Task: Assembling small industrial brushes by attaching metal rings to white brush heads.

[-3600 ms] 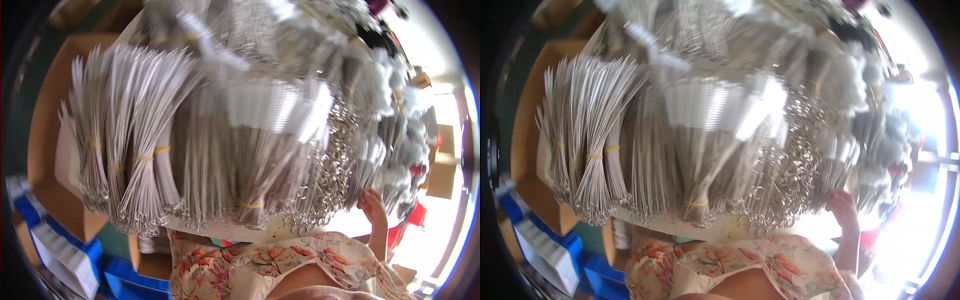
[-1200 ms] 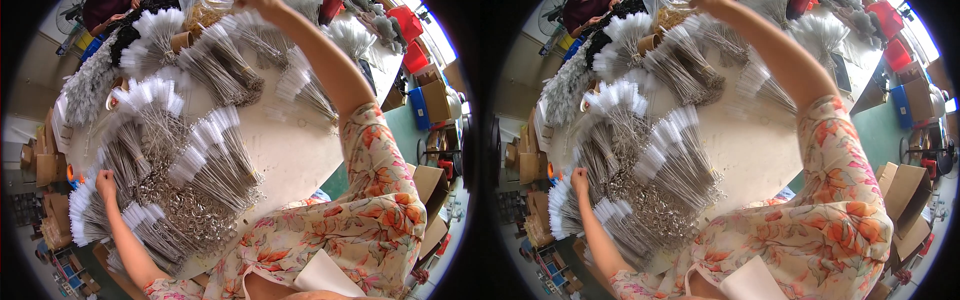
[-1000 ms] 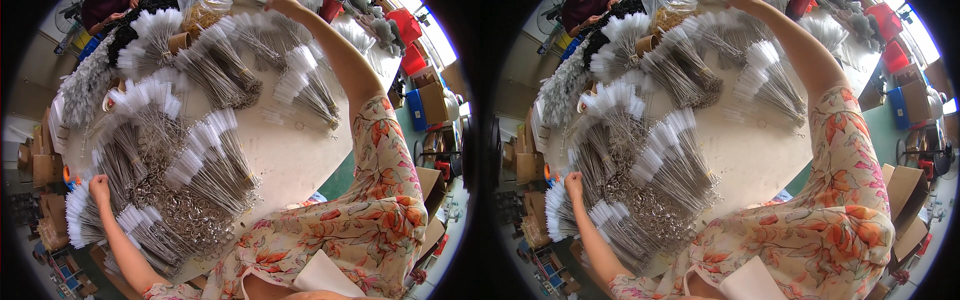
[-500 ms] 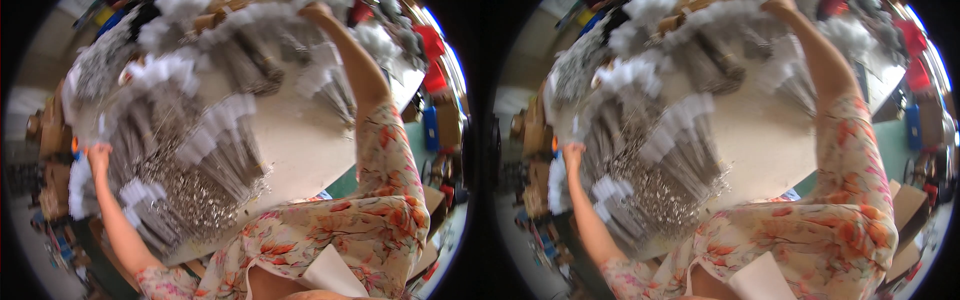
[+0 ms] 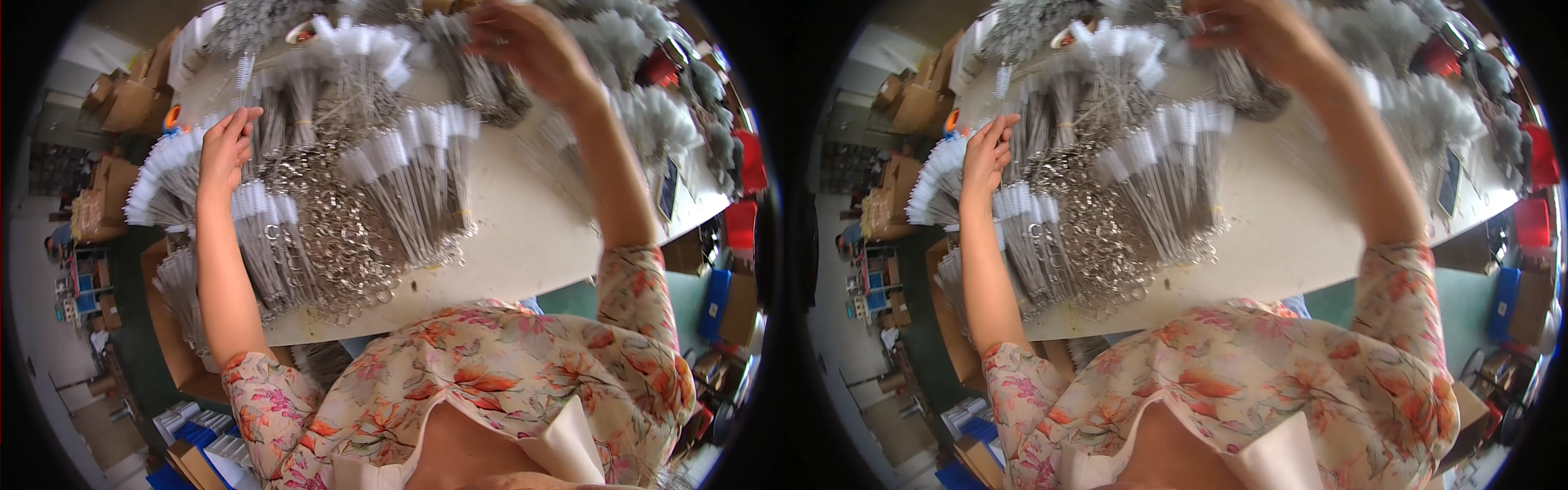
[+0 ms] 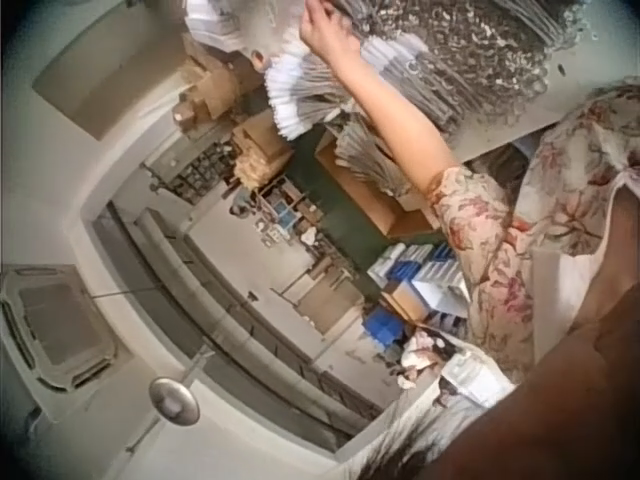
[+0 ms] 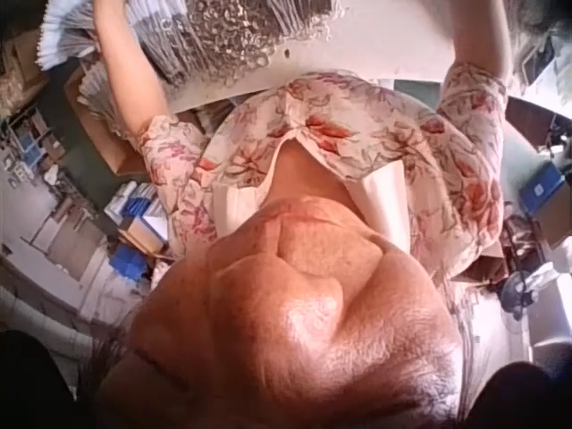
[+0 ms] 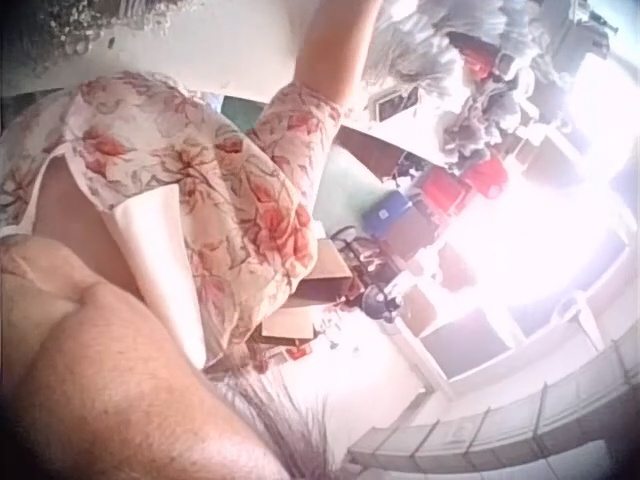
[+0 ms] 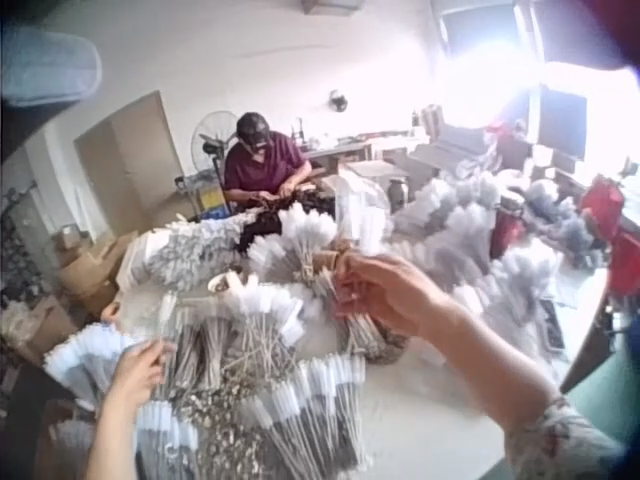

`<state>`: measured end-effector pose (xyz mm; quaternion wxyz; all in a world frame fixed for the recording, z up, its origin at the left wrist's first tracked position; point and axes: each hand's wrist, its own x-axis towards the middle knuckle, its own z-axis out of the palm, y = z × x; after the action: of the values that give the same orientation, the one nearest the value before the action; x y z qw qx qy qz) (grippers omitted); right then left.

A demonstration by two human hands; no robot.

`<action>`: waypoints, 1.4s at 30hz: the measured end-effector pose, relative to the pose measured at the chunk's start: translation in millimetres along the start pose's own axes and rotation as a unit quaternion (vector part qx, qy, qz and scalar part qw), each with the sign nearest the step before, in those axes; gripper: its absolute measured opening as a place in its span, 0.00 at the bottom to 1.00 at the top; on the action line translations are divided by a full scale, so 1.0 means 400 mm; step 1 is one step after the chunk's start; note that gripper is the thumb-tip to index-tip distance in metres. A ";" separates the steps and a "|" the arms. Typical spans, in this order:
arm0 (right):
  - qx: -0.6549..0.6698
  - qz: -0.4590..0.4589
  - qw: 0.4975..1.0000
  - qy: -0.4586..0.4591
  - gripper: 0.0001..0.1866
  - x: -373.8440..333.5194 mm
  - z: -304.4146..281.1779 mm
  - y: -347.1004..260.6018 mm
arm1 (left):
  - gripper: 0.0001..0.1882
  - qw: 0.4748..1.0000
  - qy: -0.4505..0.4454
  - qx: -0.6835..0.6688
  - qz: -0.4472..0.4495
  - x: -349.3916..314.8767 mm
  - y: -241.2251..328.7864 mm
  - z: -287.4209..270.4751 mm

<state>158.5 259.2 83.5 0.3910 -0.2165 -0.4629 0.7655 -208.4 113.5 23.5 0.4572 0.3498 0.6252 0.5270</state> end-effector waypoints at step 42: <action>-0.210 0.239 0.901 -0.293 0.09 -0.414 0.200 0.291 | 0.14 0.911 -0.125 0.152 0.363 -0.534 -0.204 0.304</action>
<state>155.9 52.8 14.6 -0.0120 -0.1633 -0.6408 0.7501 -18.5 -57.8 -16.1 0.2496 0.6812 0.4654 0.5070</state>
